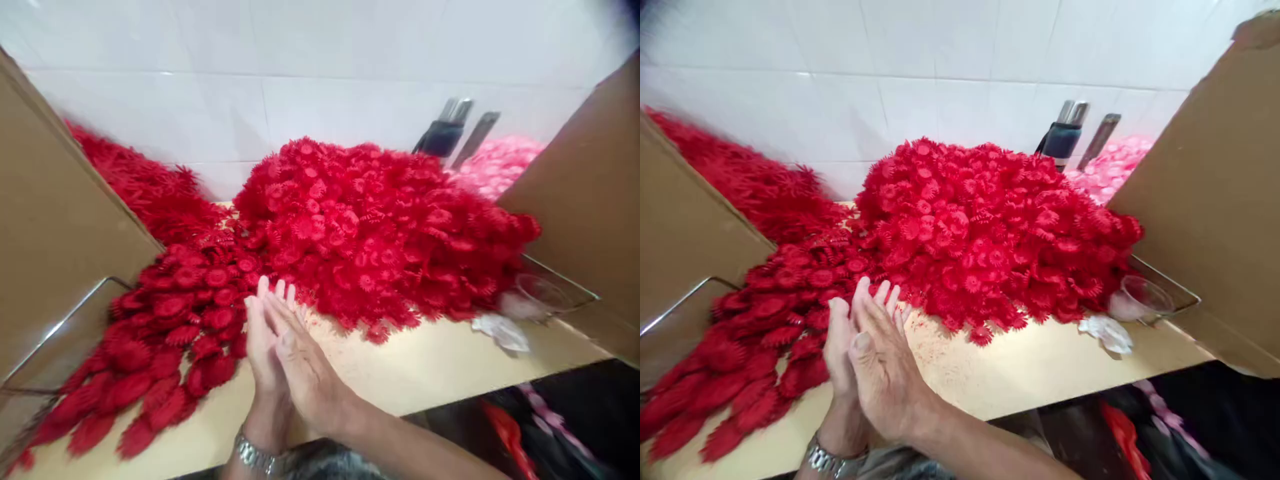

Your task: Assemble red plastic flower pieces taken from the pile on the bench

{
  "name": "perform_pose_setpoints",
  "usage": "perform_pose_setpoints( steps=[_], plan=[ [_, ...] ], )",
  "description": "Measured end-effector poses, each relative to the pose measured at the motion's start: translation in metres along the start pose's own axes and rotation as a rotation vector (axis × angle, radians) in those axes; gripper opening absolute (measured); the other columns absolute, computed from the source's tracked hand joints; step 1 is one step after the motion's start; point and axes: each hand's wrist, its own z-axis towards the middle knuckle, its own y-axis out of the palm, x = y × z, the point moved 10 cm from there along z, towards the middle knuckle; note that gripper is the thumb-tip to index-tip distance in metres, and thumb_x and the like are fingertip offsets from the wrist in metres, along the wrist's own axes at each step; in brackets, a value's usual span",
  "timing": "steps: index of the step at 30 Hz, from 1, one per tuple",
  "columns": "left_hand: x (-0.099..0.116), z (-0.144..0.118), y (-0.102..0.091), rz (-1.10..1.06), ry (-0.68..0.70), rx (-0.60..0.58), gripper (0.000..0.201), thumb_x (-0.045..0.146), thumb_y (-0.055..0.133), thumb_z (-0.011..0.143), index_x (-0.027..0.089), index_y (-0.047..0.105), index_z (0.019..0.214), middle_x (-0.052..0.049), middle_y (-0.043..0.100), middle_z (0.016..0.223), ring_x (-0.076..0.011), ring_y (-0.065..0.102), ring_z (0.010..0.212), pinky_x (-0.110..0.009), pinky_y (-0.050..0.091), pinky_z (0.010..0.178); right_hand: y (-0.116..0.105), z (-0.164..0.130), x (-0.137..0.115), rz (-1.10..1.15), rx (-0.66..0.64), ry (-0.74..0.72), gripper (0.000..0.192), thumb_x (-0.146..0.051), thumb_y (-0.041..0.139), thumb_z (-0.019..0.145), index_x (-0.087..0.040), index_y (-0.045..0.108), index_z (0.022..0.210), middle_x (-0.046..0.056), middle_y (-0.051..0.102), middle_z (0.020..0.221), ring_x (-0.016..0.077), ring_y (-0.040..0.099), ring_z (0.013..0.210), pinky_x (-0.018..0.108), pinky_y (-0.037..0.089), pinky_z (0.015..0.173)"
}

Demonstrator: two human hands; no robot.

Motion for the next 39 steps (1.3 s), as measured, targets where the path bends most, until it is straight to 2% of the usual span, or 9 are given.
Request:
perform_pose_setpoints(
  steps=[5,12,19,23,27,31,34,36,39],
  plan=[
    [0.007,0.011,0.001,-0.03,0.112,-0.046,0.046,0.041,0.026,0.092,0.027,0.036,0.135,0.001,0.029,0.147,-0.0112,0.026,0.132,-0.026,0.021,0.107,-0.003,0.014,0.006,0.031,0.005,0.083,0.067,-0.063,0.014,0.086,-0.025,0.019,0.142,-0.003,0.013,0.149,0.0175,0.009,0.137,0.042,0.003,0.114],
    [-0.011,-0.017,0.032,-0.061,0.077,-0.27,0.051,0.056,0.037,0.084,0.024,0.056,0.118,-0.003,0.043,0.139,-0.02,0.032,0.13,-0.034,0.023,0.108,-0.032,0.061,0.023,-0.021,0.08,0.04,0.066,-0.059,0.021,0.088,-0.022,0.014,0.142,-0.001,0.014,0.149,0.0159,0.005,0.138,0.043,0.003,0.113],
    [-0.003,0.007,0.006,-0.055,-0.004,-0.101,0.054,0.058,0.037,0.082,0.027,0.049,0.124,-0.005,0.045,0.138,-0.0183,0.037,0.127,-0.032,0.029,0.105,-0.007,0.007,0.004,-0.132,0.014,-0.105,0.06,-0.053,0.013,0.091,-0.021,0.02,0.141,-0.002,0.013,0.149,0.0161,0.003,0.138,0.04,0.0,0.114],
    [0.006,0.015,0.009,-0.016,0.025,-0.104,0.055,0.066,0.029,0.079,0.036,0.05,0.121,-0.002,0.042,0.139,-0.02,0.037,0.127,-0.04,0.028,0.105,-0.002,-0.01,0.002,-0.065,-0.011,-0.028,0.066,-0.056,0.009,0.09,-0.015,0.011,0.143,0.002,0.008,0.15,0.0148,0.004,0.138,0.037,0.006,0.114],
    [-0.002,0.008,0.019,-0.018,0.082,-0.169,0.044,0.058,0.032,0.084,0.037,0.058,0.111,0.006,0.039,0.141,-0.0162,0.029,0.131,-0.036,0.023,0.108,-0.016,0.017,0.008,-0.101,0.049,0.036,0.066,-0.058,0.012,0.089,-0.019,0.012,0.143,0.0,0.008,0.15,0.0145,0.001,0.138,0.04,-0.001,0.113],
    [-0.002,-0.006,0.033,-0.004,0.208,-0.272,0.044,0.055,0.032,0.086,0.031,0.062,0.107,0.005,0.045,0.138,-0.016,0.026,0.133,-0.034,0.018,0.11,-0.024,0.045,0.012,-0.094,0.049,0.047,0.065,-0.058,0.017,0.089,-0.022,0.013,0.143,0.001,0.014,0.149,0.0153,0.004,0.138,0.044,-0.004,0.112],
    [-0.007,-0.017,0.038,-0.011,0.189,-0.314,0.05,0.057,0.029,0.085,0.028,0.061,0.112,0.0,0.046,0.137,-0.0185,0.025,0.133,-0.035,0.022,0.109,-0.035,0.053,0.018,-0.087,0.093,0.055,0.066,-0.06,0.021,0.087,-0.024,0.014,0.142,0.0,0.014,0.149,0.0182,-0.001,0.138,0.049,-0.008,0.11],
    [-0.018,-0.023,0.037,-0.04,0.115,-0.339,0.046,0.051,0.033,0.087,0.026,0.059,0.116,-0.002,0.046,0.137,-0.0192,0.024,0.133,-0.034,0.024,0.108,-0.045,0.054,0.022,-0.054,0.158,0.05,0.066,-0.06,0.026,0.087,-0.025,0.017,0.142,0.0,0.015,0.149,0.0203,0.0,0.138,0.05,-0.003,0.111],
    [-0.032,-0.03,0.028,-0.097,0.028,-0.318,0.033,0.029,0.044,0.087,0.025,0.058,0.117,-0.003,0.051,0.132,-0.0191,0.032,0.13,-0.032,0.029,0.106,-0.067,0.053,0.02,0.05,0.344,-0.032,0.058,-0.055,0.028,0.089,-0.024,0.033,0.137,0.004,0.037,0.141,0.0209,0.027,0.133,0.043,0.02,0.11]
  ],
)
